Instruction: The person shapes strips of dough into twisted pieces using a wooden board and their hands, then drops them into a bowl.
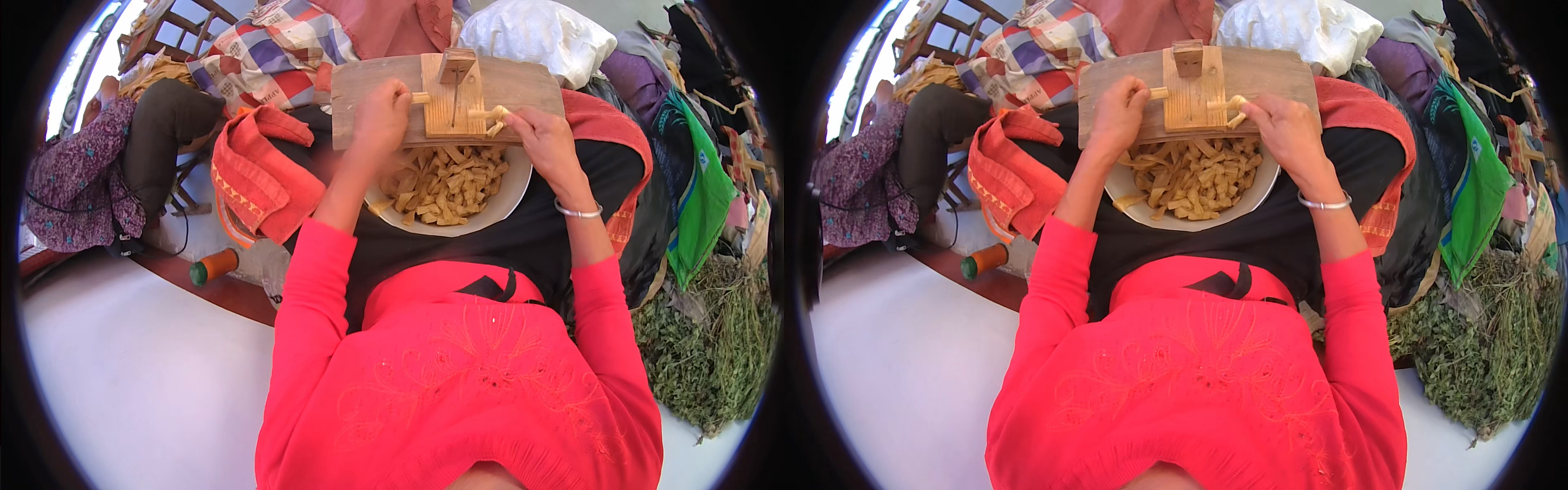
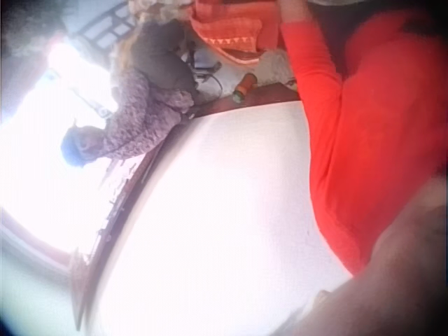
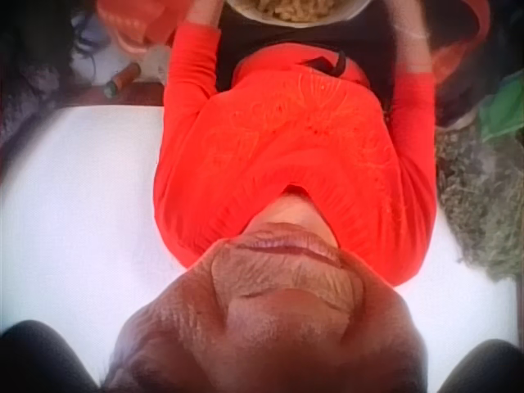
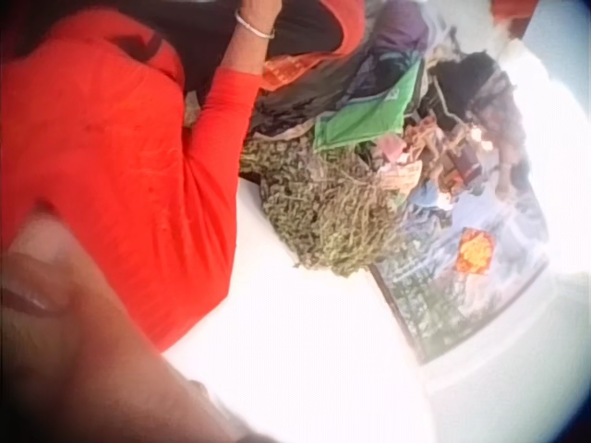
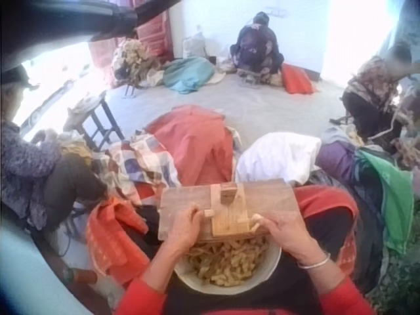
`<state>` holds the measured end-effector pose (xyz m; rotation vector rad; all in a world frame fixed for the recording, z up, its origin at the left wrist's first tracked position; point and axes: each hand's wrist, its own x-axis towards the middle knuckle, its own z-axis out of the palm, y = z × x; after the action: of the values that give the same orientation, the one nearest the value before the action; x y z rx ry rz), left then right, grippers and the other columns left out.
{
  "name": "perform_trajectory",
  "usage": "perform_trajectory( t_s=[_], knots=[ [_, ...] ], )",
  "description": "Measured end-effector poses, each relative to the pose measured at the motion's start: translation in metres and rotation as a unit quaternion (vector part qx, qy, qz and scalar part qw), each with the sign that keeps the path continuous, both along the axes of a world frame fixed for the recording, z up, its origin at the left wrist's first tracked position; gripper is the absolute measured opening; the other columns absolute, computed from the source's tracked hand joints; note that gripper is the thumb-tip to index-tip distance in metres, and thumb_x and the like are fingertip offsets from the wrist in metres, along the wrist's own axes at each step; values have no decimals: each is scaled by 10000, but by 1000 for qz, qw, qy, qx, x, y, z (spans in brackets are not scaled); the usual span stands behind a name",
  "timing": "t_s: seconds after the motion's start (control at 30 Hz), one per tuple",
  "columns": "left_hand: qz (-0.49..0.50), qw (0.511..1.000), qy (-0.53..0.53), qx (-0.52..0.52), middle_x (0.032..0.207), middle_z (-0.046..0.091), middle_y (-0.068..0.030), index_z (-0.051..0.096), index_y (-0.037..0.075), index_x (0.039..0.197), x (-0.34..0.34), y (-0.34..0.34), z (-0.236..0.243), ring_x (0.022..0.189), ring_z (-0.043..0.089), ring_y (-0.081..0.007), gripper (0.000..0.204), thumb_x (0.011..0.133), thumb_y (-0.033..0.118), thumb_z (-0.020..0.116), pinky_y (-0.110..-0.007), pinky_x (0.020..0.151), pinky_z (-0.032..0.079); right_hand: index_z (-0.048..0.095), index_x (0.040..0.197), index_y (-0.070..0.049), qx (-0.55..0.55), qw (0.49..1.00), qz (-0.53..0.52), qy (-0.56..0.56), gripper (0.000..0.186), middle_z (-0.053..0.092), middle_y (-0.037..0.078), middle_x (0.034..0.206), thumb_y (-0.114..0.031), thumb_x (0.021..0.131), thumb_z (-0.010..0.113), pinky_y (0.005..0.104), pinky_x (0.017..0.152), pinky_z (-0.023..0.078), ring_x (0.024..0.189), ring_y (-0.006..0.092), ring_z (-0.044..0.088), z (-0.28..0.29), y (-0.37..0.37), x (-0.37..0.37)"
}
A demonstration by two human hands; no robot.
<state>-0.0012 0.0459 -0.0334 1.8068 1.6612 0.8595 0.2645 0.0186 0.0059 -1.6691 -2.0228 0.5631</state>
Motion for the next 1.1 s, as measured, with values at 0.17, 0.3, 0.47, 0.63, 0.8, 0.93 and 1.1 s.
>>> perform_trajectory(
  t_s=[0.17,0.3,0.47,0.63,0.8,0.93,1.1],
  knots=[
    [0,961,-259,-99,797,581,21,618,9,1064,-1,-45,6,667,522,-92,193,916,119,558,-240,611,432,678,972,-49,-25,997,3,79,307,651,122,744,-328,843,679,348,617,480,677,282,629,13,-28,8],
    [-39,926,-325,-191,724,539,23,614,25,1088,7,-87,-9,582,419,-29,204,967,143,500,-184,529,351,641,1088,-77,62,994,-34,83,260,658,99,948,-179,849,651,340,724,502,857,284,640,-18,-23,17],
    [-84,911,-330,-233,655,441,44,607,-4,1061,14,-118,46,594,399,-43,190,975,123,493,-213,535,336,620,1169,-115,94,996,-13,1,385,572,106,1208,-18,796,629,342,861,494,1046,293,595,-20,-16,13],
    [6,916,-355,-188,664,468,41,645,-38,977,12,-142,159,575,379,-32,176,948,75,513,-196,508,261,622,818,-95,157,987,24,-6,78,588,84,1067,-89,757,670,370,754,514,912,292,612,-42,-7,28],
    [-344,817,-424,185,685,597,-169,572,13,1187,-46,-156,210,447,503,-222,374,904,257,596,-330,401,408,582,851,-80,127,988,19,90,79,598,138,815,-142,810,607,412,654,513,759,333,621,-21,-26,21],
    [-138,937,-117,298,647,510,-107,575,-22,817,-12,-153,208,578,488,-185,141,842,115,560,-375,626,437,597,883,-92,74,963,139,218,63,590,145,676,-138,845,619,414,577,492,656,345,622,37,-64,-14],
    [-170,973,-157,13,856,598,-62,558,0,1011,50,-122,131,701,562,-111,177,860,49,635,-237,634,452,559,807,-41,129,931,185,289,81,568,140,690,-82,821,628,411,585,470,670,348,598,60,-84,-35]
  ],
)
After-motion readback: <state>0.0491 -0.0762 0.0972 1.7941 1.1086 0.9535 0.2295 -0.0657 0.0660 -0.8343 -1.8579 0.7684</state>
